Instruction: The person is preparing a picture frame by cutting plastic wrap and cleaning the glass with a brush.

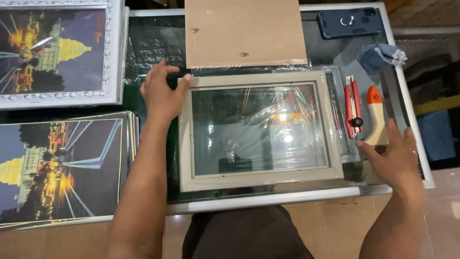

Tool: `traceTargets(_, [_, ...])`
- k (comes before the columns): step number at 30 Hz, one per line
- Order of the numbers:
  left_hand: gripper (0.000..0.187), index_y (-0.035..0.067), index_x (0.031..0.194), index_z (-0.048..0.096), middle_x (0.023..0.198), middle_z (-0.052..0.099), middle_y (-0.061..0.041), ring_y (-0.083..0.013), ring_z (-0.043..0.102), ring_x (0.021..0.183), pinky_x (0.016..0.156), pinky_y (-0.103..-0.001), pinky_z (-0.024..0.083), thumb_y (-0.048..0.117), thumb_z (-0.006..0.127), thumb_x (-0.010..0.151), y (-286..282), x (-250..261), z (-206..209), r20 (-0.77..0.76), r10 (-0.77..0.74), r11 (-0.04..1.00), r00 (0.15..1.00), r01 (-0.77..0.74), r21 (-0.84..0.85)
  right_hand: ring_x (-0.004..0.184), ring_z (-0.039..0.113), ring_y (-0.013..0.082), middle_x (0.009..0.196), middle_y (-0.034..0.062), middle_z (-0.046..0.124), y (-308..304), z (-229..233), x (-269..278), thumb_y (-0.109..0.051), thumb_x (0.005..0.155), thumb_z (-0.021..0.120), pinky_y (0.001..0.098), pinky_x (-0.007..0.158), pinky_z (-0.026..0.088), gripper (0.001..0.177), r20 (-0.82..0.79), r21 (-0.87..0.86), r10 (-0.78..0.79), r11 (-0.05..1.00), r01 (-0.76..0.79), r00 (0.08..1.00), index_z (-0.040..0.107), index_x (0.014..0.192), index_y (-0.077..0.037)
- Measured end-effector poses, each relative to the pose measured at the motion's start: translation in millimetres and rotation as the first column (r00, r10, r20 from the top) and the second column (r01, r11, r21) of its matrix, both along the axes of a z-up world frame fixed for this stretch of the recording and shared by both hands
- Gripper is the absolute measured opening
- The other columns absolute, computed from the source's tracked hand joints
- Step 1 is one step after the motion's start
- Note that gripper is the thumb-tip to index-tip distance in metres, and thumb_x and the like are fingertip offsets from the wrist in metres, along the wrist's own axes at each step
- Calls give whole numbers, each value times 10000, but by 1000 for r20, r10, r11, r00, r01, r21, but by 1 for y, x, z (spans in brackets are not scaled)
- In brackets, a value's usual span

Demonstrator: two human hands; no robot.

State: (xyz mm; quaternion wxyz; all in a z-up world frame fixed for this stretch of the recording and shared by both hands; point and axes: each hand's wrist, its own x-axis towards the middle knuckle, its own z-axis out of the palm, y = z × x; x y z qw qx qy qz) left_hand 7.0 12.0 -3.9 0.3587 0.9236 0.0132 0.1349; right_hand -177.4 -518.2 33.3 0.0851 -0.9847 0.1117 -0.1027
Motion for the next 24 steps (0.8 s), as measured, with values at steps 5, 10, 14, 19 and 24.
traceTargets(5, [205,170,1085,743,1473,619,-72,-269,488,1437,1191,-509,304,301,761,928,5,-3,-10,84,62,996,995,-56,-71,1359,448,499,1450,361,488,10,-4,2,-448,889,810,549,1121,401,895,-80,114,-143,982,152,986,481,1610,-31])
traceTargets(10, [119,154,985,775,1426,615,-104,-312,468,1382,1151,-519,274,250,754,918,0,-7,1,147,55,998,988,-60,28,1288,478,456,1390,332,497,-39,-12,-3,-280,874,860,530,1096,430,823,160,178,-104,981,75,982,462,1514,52])
traceTargets(14, [124,138,971,767,1432,600,-122,-331,453,1374,1146,-517,268,247,747,918,-4,-6,2,144,52,998,988,-57,32,1291,497,221,1360,133,497,-20,8,18,-68,990,720,351,1175,445,566,538,831,-166,267,-487,826,458,1489,-15])
traceTargets(19, [126,115,946,756,1442,587,-141,-336,446,1378,1152,-518,261,238,734,937,-6,-4,2,147,65,996,987,-74,59,1360,561,311,1431,268,567,115,52,66,110,931,696,461,1297,438,439,570,815,29,-149,-560,821,461,1239,-98])
traceTargets(24, [135,109,945,751,1434,593,-134,-338,444,1382,1155,-512,263,241,727,934,-8,-5,3,122,71,996,990,-78,54,1311,600,260,1371,217,598,249,51,94,92,969,621,423,1193,476,359,494,866,286,-80,-493,821,449,1237,-73])
